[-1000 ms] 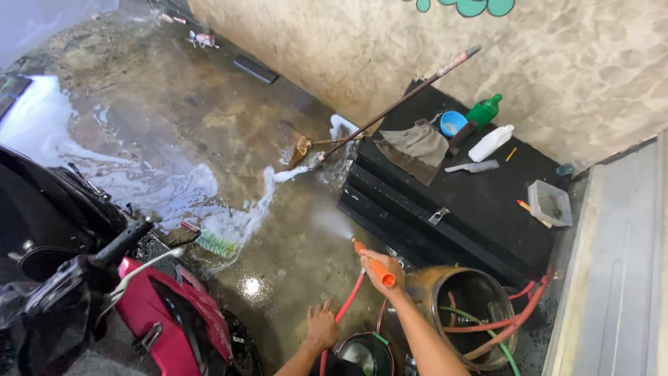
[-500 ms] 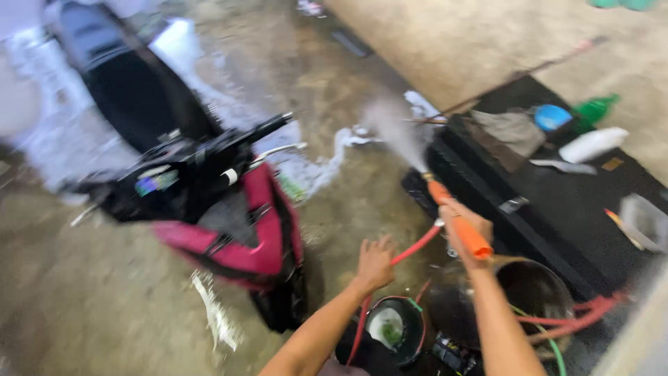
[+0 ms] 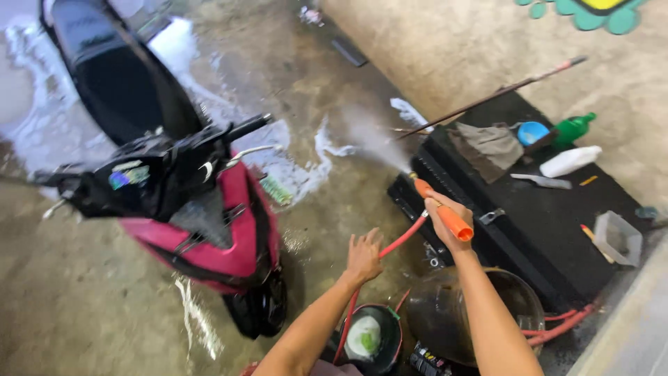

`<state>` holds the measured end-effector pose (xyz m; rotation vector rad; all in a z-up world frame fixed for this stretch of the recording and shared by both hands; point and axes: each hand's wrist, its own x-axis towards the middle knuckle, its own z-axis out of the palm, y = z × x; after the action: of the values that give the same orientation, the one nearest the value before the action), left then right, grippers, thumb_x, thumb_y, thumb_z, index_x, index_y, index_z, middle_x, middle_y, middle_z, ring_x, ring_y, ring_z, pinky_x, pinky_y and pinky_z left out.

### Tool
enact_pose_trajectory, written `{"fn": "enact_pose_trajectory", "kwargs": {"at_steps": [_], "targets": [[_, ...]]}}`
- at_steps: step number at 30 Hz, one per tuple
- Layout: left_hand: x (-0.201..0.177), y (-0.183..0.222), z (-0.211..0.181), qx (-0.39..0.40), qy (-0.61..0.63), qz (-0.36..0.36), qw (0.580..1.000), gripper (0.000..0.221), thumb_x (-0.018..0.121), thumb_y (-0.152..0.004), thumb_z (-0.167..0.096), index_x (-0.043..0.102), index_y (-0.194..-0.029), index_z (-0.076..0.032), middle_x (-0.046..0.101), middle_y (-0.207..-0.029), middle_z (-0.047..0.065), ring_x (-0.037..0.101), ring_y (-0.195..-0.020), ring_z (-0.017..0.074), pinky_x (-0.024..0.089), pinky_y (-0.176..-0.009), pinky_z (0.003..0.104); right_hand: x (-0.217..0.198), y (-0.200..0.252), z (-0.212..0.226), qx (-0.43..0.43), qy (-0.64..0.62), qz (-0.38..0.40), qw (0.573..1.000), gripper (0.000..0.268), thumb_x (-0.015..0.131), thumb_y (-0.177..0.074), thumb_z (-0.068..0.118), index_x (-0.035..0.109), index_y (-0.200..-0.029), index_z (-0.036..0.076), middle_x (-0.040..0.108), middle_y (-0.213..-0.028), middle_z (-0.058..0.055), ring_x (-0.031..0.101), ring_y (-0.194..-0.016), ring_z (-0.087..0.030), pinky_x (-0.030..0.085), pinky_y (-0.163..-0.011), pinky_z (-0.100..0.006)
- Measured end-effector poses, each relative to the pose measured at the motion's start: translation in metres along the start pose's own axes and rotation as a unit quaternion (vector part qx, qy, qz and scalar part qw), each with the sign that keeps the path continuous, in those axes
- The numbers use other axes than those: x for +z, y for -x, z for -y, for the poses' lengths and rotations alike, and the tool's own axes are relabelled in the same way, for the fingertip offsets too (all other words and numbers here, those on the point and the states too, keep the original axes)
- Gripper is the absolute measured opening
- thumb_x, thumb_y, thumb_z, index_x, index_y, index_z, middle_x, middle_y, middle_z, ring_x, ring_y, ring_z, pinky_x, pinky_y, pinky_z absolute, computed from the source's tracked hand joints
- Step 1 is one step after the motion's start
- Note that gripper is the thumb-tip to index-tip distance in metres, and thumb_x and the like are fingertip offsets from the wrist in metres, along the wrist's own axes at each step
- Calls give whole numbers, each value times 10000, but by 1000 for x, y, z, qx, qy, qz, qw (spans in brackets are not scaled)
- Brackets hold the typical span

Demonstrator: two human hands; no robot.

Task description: The person uses a high-pressure water hose to rinse a black and red scooter. They systematically spray water over the seat, body panels, and wheels to remove soap suds and dirt. The person moves around the vehicle to ensure all sides are cleaned.

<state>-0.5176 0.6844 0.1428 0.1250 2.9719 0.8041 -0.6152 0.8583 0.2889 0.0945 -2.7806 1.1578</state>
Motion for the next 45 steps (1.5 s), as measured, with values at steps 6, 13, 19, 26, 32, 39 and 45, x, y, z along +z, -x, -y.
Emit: {"fn": "enact_pose_trajectory", "kwargs": {"at_steps": [6, 13, 19, 26, 32, 39, 45], "targets": [[-15, -57, -40, 29, -3, 4, 1000, 759, 597, -668, -110, 575, -1425, -71, 404, -1543, 79, 566, -1282, 357, 314, -1163, 647, -43, -54, -13, -3, -6, -15, 1000, 204, 728, -863, 268, 810, -1050, 279, 775, -1048, -16, 699, -1069, -306, 543, -974, -441], [-36, -131, -62, 42, 22, -6, 999, 798, 580, -633, -100, 551, -1429, -41, 400, -1547, 85, 574, -1264, 371, 312, -1161, 658, -56, -157, -55, 37, 69, 142, 987, 447, 517, -966, 388, 736, -1276, 151, 698, -1317, -135, 581, -1302, -380, 388, -1189, -486], [-23, -216, -41, -1, 47, -4, 999, 765, 563, -680, -98, 528, -1442, -33, 439, -1510, 99, 569, -1262, 383, 296, -1152, 670, -5, -282, -70, 70, 51, 93, 992, 323, 618, -906, 423, 777, -1168, 321, 735, -1238, 35, 636, -1236, -263, 446, -1120, -405], [7, -355, 31, -27, 6, -40, 999, 622, 605, -756, -192, 590, -1368, -77, 512, -1481, 100, 575, -1246, 373, 329, -1074, 640, 46, -439, -30, -4, 55, 214, 975, 364, 534, -890, 389, 775, -1132, 264, 754, -1218, 63, 663, -1159, -177, 478, -1029, -303], [-72, -453, 59, -105, 8, -8, 994, 703, 587, -718, -154, 575, -1420, -108, 435, -1539, 27, 595, -1246, 351, 325, -1152, 652, 72, -542, 4, 82, 120, 232, 962, 487, 564, -799, 647, 757, -1163, 387, 692, -1322, -106, 593, -1303, -305, 454, -1122, -399], [-148, -542, 82, -154, 3, -84, 985, 731, 581, -665, -84, 587, -1394, -41, 437, -1518, 58, 574, -1244, 359, 337, -1134, 671, 165, -697, -30, 118, 9, 180, 977, 463, 760, -651, 735, 799, -1001, 435, 728, -1208, 65, 627, -1220, -165, 494, -1049, -340], [-140, -614, 145, -229, 18, -166, 959, 731, 586, -672, -120, 588, -1399, -46, 416, -1549, 63, 574, -1251, 370, 302, -1135, 692, 240, -784, 27, 44, -27, 248, 967, 472, 736, -723, 648, 810, -1046, 313, 724, -1238, -92, 626, -1240, -256, 503, -1028, -388]]}}
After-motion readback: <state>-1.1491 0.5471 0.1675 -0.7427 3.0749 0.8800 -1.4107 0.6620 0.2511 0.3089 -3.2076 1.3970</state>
